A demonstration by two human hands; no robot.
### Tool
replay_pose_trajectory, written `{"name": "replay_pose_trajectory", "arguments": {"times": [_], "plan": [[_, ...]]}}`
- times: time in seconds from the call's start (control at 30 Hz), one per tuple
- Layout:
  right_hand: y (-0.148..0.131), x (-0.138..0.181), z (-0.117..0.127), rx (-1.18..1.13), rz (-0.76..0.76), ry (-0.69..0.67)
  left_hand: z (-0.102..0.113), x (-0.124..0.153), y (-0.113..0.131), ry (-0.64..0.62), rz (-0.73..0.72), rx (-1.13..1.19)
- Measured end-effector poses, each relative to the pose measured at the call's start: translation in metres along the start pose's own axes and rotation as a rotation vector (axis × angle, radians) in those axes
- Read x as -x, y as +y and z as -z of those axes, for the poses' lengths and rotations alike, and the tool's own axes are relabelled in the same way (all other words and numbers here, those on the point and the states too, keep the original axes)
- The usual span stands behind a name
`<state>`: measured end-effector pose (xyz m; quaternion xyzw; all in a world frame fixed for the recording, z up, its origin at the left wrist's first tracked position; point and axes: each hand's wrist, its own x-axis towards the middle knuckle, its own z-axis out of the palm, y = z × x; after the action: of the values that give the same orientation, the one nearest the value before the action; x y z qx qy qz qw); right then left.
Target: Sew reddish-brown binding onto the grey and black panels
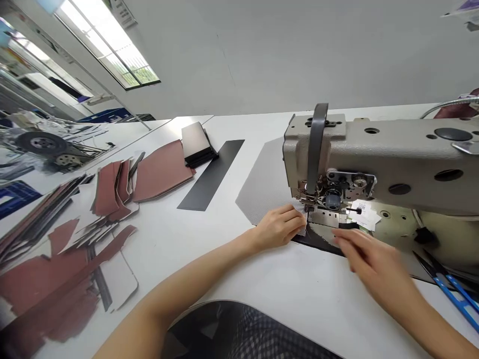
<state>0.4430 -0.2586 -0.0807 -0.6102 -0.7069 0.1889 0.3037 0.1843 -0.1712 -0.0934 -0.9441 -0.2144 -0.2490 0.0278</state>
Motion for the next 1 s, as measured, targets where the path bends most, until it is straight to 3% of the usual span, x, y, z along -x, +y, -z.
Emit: {"name": "replay_pose_trajectory", "arguments": {"times": [0.1, 0.2, 0.43, 0.67, 0.8, 0.93, 1.0], "plan": [[-0.022, -0.033, -0.04, -0.202, -0.109, -0.182, -0.001, 0.002, 0.004, 0.019, -0.078, 0.014], [-0.033, -0.055, -0.06, -0.171, -0.074, -0.147, 0.004, 0.007, 0.002, 0.017, -0.134, 0.055], [-0.027, -0.042, -0.052, 0.117, -0.002, -0.054, 0.002, 0.0, -0.03, -0.148, -0.019, -0.182], [-0.009, -0.054, -0.06, 0.335, -0.017, 0.156, -0.006, -0.008, -0.041, -0.136, 0.101, -0.2], [-0.021, -0.033, -0.049, 0.279, 0.144, 0.147, 0.004, 0.0, -0.026, -0.078, 0.133, -0.003], [-0.028, -0.012, -0.041, 0.26, 0.493, 0.162, 0.007, 0.007, -0.007, -0.073, -0.033, 0.251], [-0.025, -0.009, -0.041, 0.271, 0.522, 0.169, 0.004, 0.007, -0.003, -0.08, -0.054, 0.309]]}}
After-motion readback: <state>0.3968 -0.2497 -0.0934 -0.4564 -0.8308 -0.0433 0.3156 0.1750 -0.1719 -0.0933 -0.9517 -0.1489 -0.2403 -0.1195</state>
